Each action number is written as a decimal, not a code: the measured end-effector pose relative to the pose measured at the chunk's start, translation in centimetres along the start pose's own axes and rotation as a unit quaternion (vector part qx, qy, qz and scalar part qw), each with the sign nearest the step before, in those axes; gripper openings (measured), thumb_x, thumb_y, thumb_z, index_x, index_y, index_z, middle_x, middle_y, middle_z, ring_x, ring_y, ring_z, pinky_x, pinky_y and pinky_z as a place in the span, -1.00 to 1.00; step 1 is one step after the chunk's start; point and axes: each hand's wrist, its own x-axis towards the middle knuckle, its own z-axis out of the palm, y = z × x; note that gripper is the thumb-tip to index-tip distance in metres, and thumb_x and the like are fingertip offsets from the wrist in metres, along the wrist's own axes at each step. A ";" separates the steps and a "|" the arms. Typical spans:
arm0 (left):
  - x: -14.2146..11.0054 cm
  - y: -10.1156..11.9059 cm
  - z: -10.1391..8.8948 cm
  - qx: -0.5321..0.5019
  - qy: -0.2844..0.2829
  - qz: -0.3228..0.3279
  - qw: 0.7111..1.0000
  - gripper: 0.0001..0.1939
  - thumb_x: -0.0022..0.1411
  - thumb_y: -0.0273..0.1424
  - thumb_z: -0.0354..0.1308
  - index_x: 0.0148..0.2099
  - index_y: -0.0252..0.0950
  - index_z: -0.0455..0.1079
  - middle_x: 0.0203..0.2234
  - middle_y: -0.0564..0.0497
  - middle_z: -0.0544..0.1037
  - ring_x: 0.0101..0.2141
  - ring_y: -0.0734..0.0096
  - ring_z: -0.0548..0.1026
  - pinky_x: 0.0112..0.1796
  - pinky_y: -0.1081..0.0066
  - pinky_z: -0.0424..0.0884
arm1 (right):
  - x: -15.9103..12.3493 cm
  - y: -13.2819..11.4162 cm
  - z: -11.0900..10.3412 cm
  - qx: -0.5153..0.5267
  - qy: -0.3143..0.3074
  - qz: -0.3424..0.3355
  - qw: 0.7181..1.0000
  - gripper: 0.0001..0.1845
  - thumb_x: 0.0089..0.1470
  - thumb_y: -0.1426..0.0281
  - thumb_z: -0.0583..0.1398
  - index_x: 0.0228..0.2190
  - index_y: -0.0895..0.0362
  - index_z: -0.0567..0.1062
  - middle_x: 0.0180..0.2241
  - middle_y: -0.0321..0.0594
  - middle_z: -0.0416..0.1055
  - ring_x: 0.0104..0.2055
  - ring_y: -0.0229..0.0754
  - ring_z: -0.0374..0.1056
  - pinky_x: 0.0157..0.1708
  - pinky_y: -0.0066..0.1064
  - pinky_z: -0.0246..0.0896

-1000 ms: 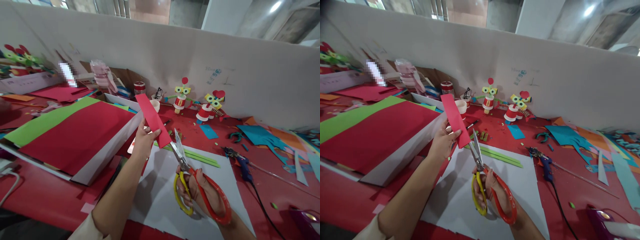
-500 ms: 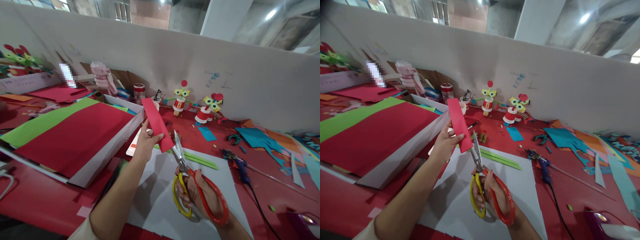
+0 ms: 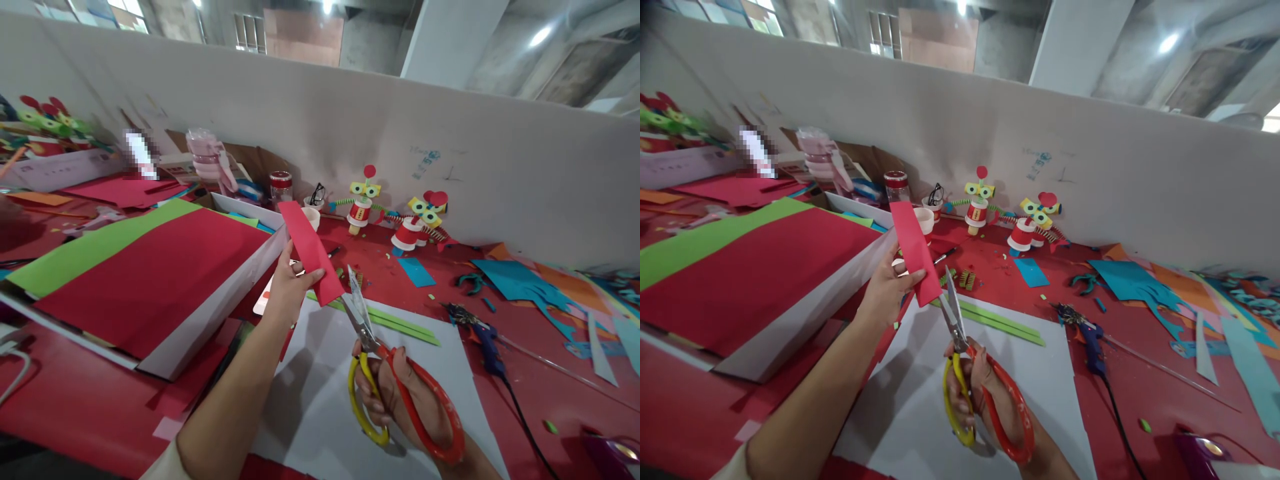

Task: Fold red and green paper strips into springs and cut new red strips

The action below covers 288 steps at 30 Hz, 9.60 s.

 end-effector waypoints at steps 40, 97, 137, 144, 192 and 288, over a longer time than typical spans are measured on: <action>1.1 0.2 -1.0 -0.068 0.041 0.027 0.996 -0.16 -0.13 -0.58 0.32 0.22 -0.17 0.13 -0.39 0.05 0.56 -0.44 0.42 0.53 -0.37 0.42 0.48 | -0.3 -0.4 -0.6 0.006 -0.034 0.016 0.999 -0.36 0.05 -0.16 -0.01 -0.08 0.07 0.23 -0.46 -0.30 0.19 -0.57 -0.37 -0.02 -0.64 -0.54 -0.13; -1.0 -0.6 1.0 -0.111 -0.047 -0.135 0.983 -0.70 -0.14 -0.52 0.38 -0.31 -0.30 0.40 -0.50 0.12 0.54 -0.52 0.57 0.47 -0.43 0.55 0.42 | -0.1 -0.9 0.1 -0.014 -0.038 -0.039 0.998 -0.41 0.10 -0.13 -0.06 -0.09 0.07 0.23 -0.46 -0.29 0.27 -0.59 -0.35 0.06 -0.63 -0.50 -0.03; -1.8 -0.5 2.2 -0.164 -0.026 -0.178 0.970 -0.93 0.15 -0.49 0.19 -0.28 -0.39 0.46 -0.46 -0.05 0.61 -0.49 0.47 0.54 -0.43 0.55 0.48 | 0.3 -0.1 -0.1 -0.022 -0.011 -0.059 0.998 -0.36 0.10 -0.10 -0.02 0.09 -0.03 0.05 -0.44 -0.30 0.28 -0.58 -0.33 0.11 -0.64 -0.51 0.05; -1.8 -0.7 2.0 -0.151 -0.053 -0.175 0.971 -0.94 0.14 -0.50 0.19 -0.31 -0.40 0.46 -0.47 -0.07 0.61 -0.49 0.45 0.54 -0.41 0.52 0.48 | 0.0 -0.4 0.3 -0.028 -0.009 -0.065 0.997 -0.26 0.11 -0.12 -0.07 0.21 -0.07 -0.05 -0.43 -0.28 0.31 -0.60 -0.34 0.07 -0.64 -0.52 -0.01; -2.5 -0.8 2.0 -0.148 -0.086 -0.220 0.960 -0.75 -0.05 -0.56 0.33 -0.24 -0.31 0.47 -0.43 0.04 0.60 -0.46 0.46 0.53 -0.40 0.50 0.49 | -0.1 -0.4 0.3 0.002 0.019 -0.038 0.999 -0.29 0.15 -0.07 -0.06 0.22 -0.05 -0.06 -0.50 -0.30 0.29 -0.58 -0.32 0.08 -0.61 -0.49 -0.04; -2.2 0.0 2.3 -0.158 -0.016 -0.192 0.968 -0.88 0.10 -0.54 0.20 -0.25 -0.34 0.44 -0.50 0.00 0.58 -0.56 0.46 0.51 -0.49 0.50 0.49 | -0.2 0.2 0.8 0.000 0.043 -0.033 0.999 -0.28 0.11 -0.06 0.03 0.21 -0.03 0.08 -0.46 -0.29 0.31 -0.61 -0.35 0.03 -0.68 -0.53 -0.03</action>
